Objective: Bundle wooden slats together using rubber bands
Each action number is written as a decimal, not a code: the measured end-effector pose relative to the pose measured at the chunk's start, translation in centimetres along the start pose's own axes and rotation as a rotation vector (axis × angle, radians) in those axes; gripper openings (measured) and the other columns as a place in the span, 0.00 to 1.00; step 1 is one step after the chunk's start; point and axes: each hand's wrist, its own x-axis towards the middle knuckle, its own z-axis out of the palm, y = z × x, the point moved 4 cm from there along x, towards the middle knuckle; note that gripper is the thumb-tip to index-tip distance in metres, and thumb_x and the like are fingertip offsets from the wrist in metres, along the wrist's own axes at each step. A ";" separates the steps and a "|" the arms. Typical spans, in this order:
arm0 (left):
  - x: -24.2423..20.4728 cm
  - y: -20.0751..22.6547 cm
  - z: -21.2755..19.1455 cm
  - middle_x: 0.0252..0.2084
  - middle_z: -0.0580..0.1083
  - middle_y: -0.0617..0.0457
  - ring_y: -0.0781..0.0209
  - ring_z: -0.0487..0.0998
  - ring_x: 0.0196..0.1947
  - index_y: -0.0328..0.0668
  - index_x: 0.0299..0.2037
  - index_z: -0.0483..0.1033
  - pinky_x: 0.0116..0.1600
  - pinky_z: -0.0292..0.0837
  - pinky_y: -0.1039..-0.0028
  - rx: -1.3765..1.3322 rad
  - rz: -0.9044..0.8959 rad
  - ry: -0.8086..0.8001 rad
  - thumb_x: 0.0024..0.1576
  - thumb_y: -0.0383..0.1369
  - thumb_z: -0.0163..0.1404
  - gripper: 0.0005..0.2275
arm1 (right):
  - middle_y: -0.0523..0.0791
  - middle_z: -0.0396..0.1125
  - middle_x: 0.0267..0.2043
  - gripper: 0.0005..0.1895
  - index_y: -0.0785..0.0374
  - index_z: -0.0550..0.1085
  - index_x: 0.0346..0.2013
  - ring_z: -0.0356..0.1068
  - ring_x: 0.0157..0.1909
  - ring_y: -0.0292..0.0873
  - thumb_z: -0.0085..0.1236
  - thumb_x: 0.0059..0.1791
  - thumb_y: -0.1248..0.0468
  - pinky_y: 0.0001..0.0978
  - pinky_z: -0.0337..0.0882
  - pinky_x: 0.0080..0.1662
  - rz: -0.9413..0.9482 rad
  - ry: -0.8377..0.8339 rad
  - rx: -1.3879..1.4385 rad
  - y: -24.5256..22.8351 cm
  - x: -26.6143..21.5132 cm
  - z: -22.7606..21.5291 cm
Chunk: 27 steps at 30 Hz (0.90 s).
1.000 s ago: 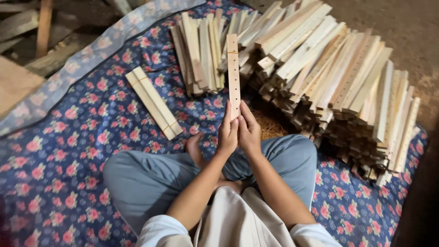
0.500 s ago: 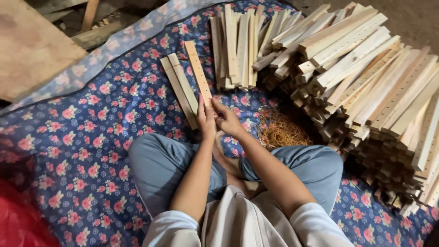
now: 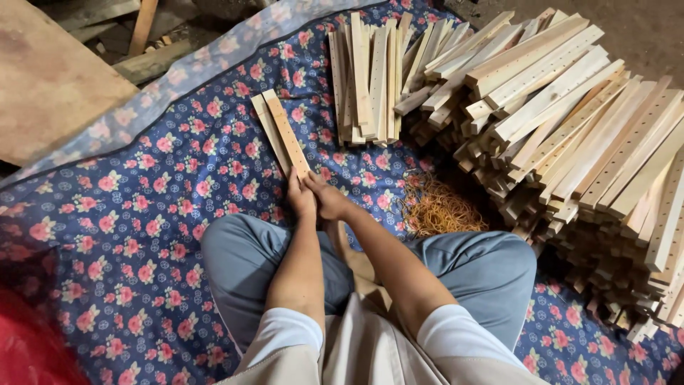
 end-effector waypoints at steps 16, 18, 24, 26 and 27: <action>0.7 0.9 -1.2 0.60 0.75 0.46 0.54 0.74 0.62 0.58 0.65 0.71 0.66 0.69 0.67 0.118 -0.243 -0.133 0.61 0.22 0.44 0.23 | 0.49 0.37 0.80 0.45 0.54 0.52 0.76 0.52 0.75 0.58 0.52 0.44 0.69 0.46 0.64 0.69 0.025 0.008 -0.106 -1.5 1.9 0.9; 0.5 0.6 -1.0 0.60 0.75 0.45 0.53 0.74 0.62 0.55 0.65 0.72 0.66 0.70 0.67 0.108 -0.264 -0.155 0.62 0.23 0.43 0.21 | 0.48 0.36 0.81 0.43 0.53 0.52 0.76 0.52 0.75 0.57 0.51 0.46 0.69 0.46 0.65 0.69 0.033 0.010 -0.129 -1.7 2.0 0.9; 0.6 0.8 -0.5 0.56 0.77 0.45 0.50 0.77 0.57 0.51 0.63 0.74 0.63 0.72 0.64 0.273 0.065 -0.004 0.58 0.22 0.46 0.22 | 0.45 0.33 0.81 0.39 0.52 0.52 0.76 0.52 0.75 0.55 0.48 0.50 0.68 0.44 0.68 0.68 0.092 0.030 -0.184 -0.9 0.0 -0.5; -0.5 6.3 0.8 0.56 0.76 0.40 0.45 0.76 0.58 0.45 0.63 0.73 0.64 0.70 0.61 0.153 0.194 -0.036 0.55 0.19 0.46 0.24 | 0.54 0.46 0.75 0.39 0.59 0.57 0.72 0.57 0.72 0.60 0.54 0.45 0.71 0.49 0.66 0.67 -0.034 0.191 -0.176 -1.0 -0.8 -4.2; -1.5 9.2 1.2 0.57 0.75 0.35 0.40 0.75 0.59 0.38 0.63 0.72 0.65 0.68 0.57 0.035 0.313 -0.048 0.53 0.16 0.45 0.25 | 0.62 0.58 0.69 0.40 0.65 0.63 0.68 0.61 0.68 0.65 0.60 0.40 0.73 0.53 0.65 0.66 -0.177 0.337 -0.170 -1.4 -1.7 -6.0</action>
